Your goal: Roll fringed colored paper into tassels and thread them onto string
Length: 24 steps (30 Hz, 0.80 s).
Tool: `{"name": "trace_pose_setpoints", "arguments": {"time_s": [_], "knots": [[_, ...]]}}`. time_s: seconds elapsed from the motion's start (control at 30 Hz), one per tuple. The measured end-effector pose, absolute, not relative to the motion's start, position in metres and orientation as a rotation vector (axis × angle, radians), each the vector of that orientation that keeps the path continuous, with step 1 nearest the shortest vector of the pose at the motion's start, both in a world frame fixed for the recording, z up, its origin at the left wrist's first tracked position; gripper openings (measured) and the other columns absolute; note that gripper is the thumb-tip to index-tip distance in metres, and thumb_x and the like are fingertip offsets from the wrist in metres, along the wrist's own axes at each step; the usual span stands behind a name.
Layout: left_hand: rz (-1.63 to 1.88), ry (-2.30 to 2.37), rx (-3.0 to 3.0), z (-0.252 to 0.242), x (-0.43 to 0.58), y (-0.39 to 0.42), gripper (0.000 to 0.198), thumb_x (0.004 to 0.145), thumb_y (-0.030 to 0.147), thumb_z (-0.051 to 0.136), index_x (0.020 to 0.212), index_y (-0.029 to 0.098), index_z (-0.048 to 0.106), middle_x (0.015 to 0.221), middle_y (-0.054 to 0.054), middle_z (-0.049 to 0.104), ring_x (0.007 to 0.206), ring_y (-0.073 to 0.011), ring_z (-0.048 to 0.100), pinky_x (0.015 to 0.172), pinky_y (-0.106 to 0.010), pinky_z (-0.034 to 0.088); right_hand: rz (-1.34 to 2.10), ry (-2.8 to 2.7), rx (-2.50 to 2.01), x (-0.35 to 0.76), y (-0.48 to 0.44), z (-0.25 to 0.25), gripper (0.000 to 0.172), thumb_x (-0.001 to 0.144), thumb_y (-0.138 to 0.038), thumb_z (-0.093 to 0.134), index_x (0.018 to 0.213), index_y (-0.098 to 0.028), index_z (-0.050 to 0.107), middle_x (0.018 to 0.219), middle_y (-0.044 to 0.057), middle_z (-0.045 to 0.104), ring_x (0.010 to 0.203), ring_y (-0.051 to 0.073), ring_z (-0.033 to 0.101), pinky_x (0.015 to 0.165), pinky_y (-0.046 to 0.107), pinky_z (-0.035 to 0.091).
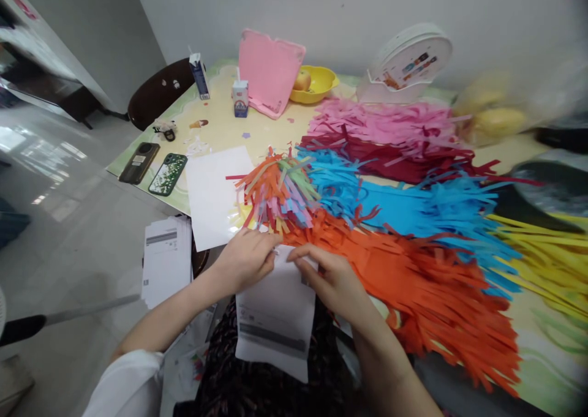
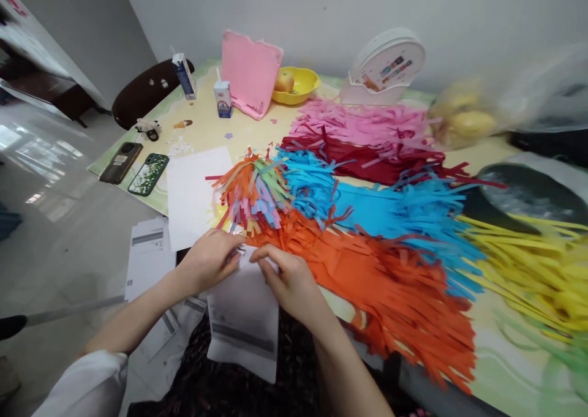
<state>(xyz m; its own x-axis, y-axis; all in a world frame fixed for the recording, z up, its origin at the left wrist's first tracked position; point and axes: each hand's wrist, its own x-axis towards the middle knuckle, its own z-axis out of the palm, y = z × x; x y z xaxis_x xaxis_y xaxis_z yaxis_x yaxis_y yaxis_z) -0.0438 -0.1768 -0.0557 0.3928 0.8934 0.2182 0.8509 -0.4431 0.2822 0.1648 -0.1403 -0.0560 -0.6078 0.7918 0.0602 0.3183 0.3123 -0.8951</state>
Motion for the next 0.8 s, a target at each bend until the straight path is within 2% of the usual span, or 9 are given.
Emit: {"name": "trace_pose_setpoints", "arguments": {"time_s": [0.17,0.27,0.33,0.47,0.57,0.67,0.73,0.8], "knots": [[0.961,1.399,2.81,-0.072,-0.05,-0.18,0.021,0.093,0.011,0.053,0.113,0.013,0.059,0.11,-0.013,0.074,0.104,-0.021,0.07,0.09,-0.035,0.055,1.274,-2.069,-0.981,0.16,-0.135,-0.058,0.019,0.094,-0.027,0.05,0.089,-0.02,0.066,0.07,-0.001,0.064,0.055,0.012,0.055,0.057,0.023,0.043],[1.029,1.367,2.901,-0.074,-0.054,-0.18,0.032,0.093,0.012,0.057,0.125,0.015,0.057,0.117,-0.011,0.074,0.11,-0.0193,0.069,0.097,-0.034,0.055,1.318,-2.068,-0.969,0.158,-0.133,-0.058,0.02,0.095,-0.029,0.05,0.09,-0.019,0.066,0.069,-0.001,0.064,0.055,0.012,0.056,0.057,0.023,0.044],[1.04,1.369,2.955,-0.075,-0.056,-0.181,0.03,0.094,0.014,0.057,0.124,0.017,0.06,0.118,-0.009,0.074,0.113,-0.0191,0.069,0.098,-0.033,0.055,1.332,-2.067,-0.982,0.156,-0.133,-0.059,0.02,0.094,-0.03,0.05,0.091,-0.019,0.066,0.07,0.0,0.065,0.056,0.012,0.056,0.057,0.023,0.044],[1.18,1.332,2.888,-0.082,-0.055,-0.188,0.026,0.095,0.011,0.053,0.119,0.013,0.063,0.114,-0.012,0.075,0.115,-0.0186,0.068,0.098,-0.032,0.056,1.371,-2.072,-1.014,0.154,-0.131,-0.061,0.021,0.093,-0.029,0.049,0.09,-0.019,0.067,0.07,-0.001,0.064,0.054,0.012,0.055,0.056,0.023,0.043],[1.376,1.456,2.602,-0.085,-0.06,-0.187,0.026,0.094,0.01,0.053,0.114,0.016,0.068,0.105,-0.009,0.078,0.101,-0.0164,0.074,0.089,-0.027,0.06,1.351,-2.065,-1.054,0.155,-0.128,-0.06,0.022,0.091,-0.03,0.048,0.089,-0.019,0.067,0.068,-0.001,0.064,0.051,0.012,0.052,0.053,0.023,0.041],[1.588,1.834,1.995,-0.074,-0.092,-0.155,0.019,0.094,0.02,0.056,0.101,0.021,0.074,0.089,-0.003,0.08,0.08,-0.0148,0.076,0.077,-0.025,0.061,1.294,-2.08,-1.103,0.157,-0.126,-0.058,0.024,0.09,-0.032,0.048,0.088,-0.019,0.069,0.07,0.0,0.066,0.05,0.012,0.049,0.052,0.024,0.039],[1.746,2.001,1.612,-0.061,-0.132,-0.112,0.024,0.095,0.027,0.053,0.102,0.017,0.074,0.097,-0.007,0.078,0.081,-0.0169,0.075,0.076,-0.028,0.061,1.296,-2.096,-1.123,0.158,-0.127,-0.057,0.026,0.09,-0.034,0.048,0.088,-0.02,0.069,0.067,0.0,0.064,0.048,0.012,0.046,0.05,0.024,0.037],[1.685,2.162,1.443,-0.048,-0.178,-0.064,0.031,0.095,0.027,0.047,0.108,0.013,0.071,0.109,-0.012,0.075,0.092,-0.0194,0.073,0.08,-0.03,0.059,1.305,-2.102,-1.141,0.158,-0.129,-0.058,0.027,0.089,-0.035,0.048,0.087,-0.02,0.07,0.065,0.0,0.063,0.047,0.013,0.044,0.049,0.025,0.036]]}}
